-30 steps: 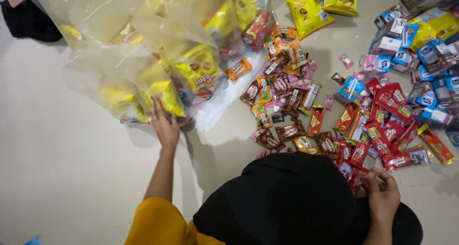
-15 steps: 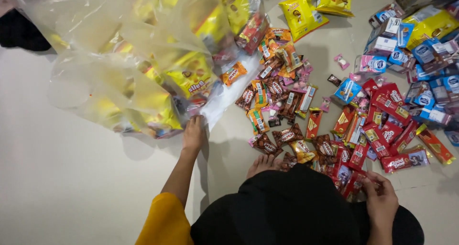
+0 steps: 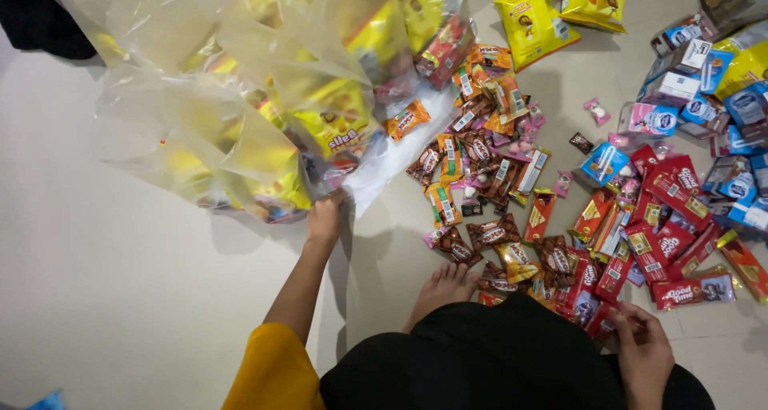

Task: Sorting and packing various snack packets from a pile on the floor into clear plastic bags.

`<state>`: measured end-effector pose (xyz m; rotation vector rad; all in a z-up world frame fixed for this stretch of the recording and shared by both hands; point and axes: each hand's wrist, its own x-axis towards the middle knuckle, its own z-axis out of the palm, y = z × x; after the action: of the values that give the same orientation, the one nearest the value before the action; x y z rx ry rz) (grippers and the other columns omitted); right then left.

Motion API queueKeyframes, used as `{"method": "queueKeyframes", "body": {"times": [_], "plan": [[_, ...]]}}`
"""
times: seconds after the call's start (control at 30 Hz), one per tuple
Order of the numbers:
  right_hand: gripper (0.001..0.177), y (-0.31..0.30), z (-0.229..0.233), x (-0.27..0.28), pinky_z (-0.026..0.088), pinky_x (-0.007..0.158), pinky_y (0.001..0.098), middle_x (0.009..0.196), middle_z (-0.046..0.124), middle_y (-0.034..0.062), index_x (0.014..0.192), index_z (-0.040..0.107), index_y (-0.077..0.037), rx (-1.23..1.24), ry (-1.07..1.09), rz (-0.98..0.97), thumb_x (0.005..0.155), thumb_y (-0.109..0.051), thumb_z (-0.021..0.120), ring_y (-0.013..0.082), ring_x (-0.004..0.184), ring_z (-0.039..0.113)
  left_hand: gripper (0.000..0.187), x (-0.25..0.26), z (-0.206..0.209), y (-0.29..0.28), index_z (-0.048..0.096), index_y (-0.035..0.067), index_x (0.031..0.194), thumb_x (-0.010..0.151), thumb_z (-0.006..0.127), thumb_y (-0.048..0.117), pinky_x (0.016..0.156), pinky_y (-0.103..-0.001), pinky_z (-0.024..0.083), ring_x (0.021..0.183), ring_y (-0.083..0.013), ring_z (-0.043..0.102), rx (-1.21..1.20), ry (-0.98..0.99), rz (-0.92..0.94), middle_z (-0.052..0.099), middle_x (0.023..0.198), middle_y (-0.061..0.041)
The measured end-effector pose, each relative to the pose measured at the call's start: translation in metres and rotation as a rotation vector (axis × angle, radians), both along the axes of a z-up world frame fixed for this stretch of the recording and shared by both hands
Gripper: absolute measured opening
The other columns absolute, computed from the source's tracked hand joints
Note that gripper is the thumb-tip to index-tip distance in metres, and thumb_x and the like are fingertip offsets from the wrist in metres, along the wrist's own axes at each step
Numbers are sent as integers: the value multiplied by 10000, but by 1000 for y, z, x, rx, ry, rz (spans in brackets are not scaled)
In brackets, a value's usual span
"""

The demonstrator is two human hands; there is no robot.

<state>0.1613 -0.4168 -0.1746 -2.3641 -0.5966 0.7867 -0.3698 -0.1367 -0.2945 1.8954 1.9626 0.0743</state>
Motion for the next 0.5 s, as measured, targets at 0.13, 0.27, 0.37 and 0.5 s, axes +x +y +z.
{"method": "queueKeyframes", "body": {"times": [0.13,0.27,0.37,0.5], "plan": [[310,7,14,-7,529,848,477,1286,667,170,1329,681,-33,-3,19,-11,1049,-164,706,287,1135,596,224,3,12,5,618,119,1097,1012,475,269,730,-581,526,840,-486,672,-28,59,31,707,973,-224],[286,7,10,-6,537,838,456,1231,678,170,1309,694,-57,-19,52,-46,1042,-156,713,273,1081,606,196,14,65,25,582,99,1050,1019,409,186,670,-581,452,812,-485,641,210,-95,113,682,898,-241],[276,1,-6,3,517,858,427,1204,696,151,1293,710,-44,33,20,0,1036,-146,710,253,1044,611,177,39,129,41,551,103,937,994,401,177,682,-555,413,848,-477,631,220,-207,196,700,943,-218],[297,-7,-19,12,488,886,392,1150,735,130,1271,743,-59,24,-56,63,1018,-214,718,238,994,644,331,24,104,74,691,196,1029,772,575,23,697,-502,471,771,-391,674,346,-291,335,740,860,-155]]}}
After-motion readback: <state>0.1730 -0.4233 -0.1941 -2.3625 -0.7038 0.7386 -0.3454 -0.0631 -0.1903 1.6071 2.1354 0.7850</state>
